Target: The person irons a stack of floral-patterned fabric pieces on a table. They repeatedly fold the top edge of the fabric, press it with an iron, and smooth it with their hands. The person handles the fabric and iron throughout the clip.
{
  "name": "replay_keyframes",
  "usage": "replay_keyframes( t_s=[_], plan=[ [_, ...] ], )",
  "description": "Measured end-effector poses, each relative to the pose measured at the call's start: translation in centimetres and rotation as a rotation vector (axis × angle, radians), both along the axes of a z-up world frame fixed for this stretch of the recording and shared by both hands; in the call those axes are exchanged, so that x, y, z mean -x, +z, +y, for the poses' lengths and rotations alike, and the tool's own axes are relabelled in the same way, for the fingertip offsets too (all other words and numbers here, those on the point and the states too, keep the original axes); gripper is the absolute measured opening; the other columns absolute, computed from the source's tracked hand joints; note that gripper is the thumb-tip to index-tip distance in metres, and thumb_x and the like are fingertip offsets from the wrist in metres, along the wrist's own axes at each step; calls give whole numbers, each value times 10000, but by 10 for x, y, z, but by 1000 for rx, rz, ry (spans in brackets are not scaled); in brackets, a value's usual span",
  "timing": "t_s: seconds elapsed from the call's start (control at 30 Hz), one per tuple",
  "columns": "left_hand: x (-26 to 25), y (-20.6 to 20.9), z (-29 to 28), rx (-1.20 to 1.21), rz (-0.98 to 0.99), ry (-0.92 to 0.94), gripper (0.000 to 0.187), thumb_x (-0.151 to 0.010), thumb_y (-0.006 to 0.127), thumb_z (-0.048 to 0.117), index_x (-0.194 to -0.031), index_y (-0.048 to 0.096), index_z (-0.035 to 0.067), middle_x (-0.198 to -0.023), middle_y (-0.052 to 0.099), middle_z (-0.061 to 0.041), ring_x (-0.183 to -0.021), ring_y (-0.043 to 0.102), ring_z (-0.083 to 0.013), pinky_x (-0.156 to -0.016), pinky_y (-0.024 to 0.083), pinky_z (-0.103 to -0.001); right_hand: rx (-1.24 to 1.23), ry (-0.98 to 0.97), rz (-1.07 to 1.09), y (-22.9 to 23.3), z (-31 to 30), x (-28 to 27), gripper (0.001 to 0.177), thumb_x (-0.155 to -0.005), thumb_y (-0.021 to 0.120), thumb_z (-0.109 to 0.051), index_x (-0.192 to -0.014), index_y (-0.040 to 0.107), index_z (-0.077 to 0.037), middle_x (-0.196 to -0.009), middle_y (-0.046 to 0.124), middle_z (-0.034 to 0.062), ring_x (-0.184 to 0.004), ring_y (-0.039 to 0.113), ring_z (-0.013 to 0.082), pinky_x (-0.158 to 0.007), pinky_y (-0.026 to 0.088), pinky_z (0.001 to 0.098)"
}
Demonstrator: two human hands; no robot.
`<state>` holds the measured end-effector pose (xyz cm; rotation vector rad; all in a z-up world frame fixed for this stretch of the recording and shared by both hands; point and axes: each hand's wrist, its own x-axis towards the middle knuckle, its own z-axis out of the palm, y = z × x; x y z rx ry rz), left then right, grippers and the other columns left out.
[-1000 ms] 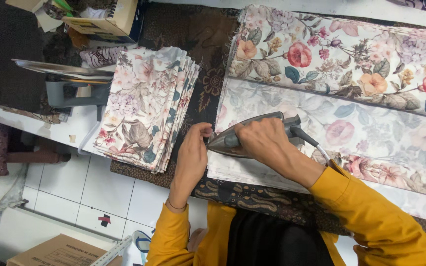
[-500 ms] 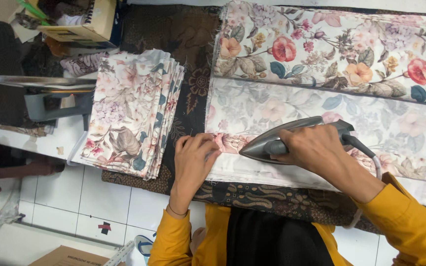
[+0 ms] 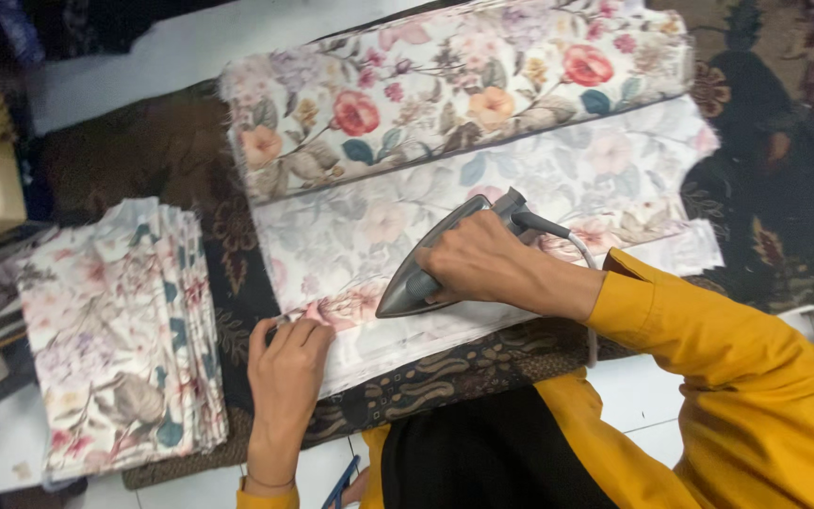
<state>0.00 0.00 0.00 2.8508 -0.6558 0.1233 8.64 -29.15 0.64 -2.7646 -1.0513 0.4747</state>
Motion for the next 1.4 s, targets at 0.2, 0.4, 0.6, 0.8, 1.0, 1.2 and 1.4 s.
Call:
replay_keyframes(
  t_s=[0.2, 0.4, 0.6, 0.8, 1.0, 1.2, 1.4],
  plan=[
    [-5, -2, -2, -101, 36, -47, 62, -819, 688, 145, -864, 728, 129, -876, 701, -10, -848, 664, -202, -1005, 460, -449, 71, -120, 17, 4, -82, 10, 470, -747, 808, -533, -855, 685, -93, -580, 660, 86, -550, 691, 292, -473, 513, 443],
    [-5, -16, 4, -192, 36, -102, 77, -810, 683, 167, -859, 732, 134, -873, 695, -12, -911, 672, -206, -1004, 464, -435, 239, -326, 58, 18, -169, 20, 453, -769, 752, -628, -834, 683, -185, -609, 667, 74, -602, 691, 314, -518, 513, 454],
    [-4, -46, 13, -287, 40, -85, 100, -810, 724, 240, -844, 733, 146, -856, 690, 0, -919, 680, -188, -1010, 477, -422, 189, -430, -64, 12, -211, 32, 397, -744, 764, -588, -866, 681, -220, -635, 674, 55, -622, 697, 295, -526, 519, 437],
    [-6, -71, 29, -342, 64, -107, 211, -742, 760, 250, -941, 743, 182, -847, 695, 10, -854, 689, -166, -1043, 482, -440, -104, -599, -248, -1, -238, 35, 404, -716, 815, -573, -883, 759, -210, -679, 714, 52, -576, 684, 257, -529, 520, 399],
    [-7, -78, 33, -231, -37, -112, 110, -765, 735, 171, -857, 690, 129, -847, 685, -30, -812, 686, -213, -964, 533, -405, -1099, -1085, -492, -36, -352, 21, 275, -1068, 856, -239, -1175, 713, -29, -944, 716, 33, -768, 641, 102, -692, 505, 292],
    [-25, -63, 30, -171, 76, -154, 187, -745, 719, 132, -931, 709, 118, -828, 678, -37, -823, 696, -215, -883, 543, -384, -1513, -1144, -368, -88, -371, 4, 334, -1113, 717, -376, -1102, 616, -58, -984, 720, 21, -953, 690, 139, -940, 571, 292],
    [-47, -34, 15, -189, 215, -50, 138, -792, 700, 185, -922, 673, 146, -867, 702, -47, -842, 705, -273, -823, 561, -402, 202, -1360, -223, -15, -332, 51, 590, -870, 853, -484, -1143, 684, 11, -980, 730, 169, -903, 679, 336, -848, 509, 510]
  ],
)
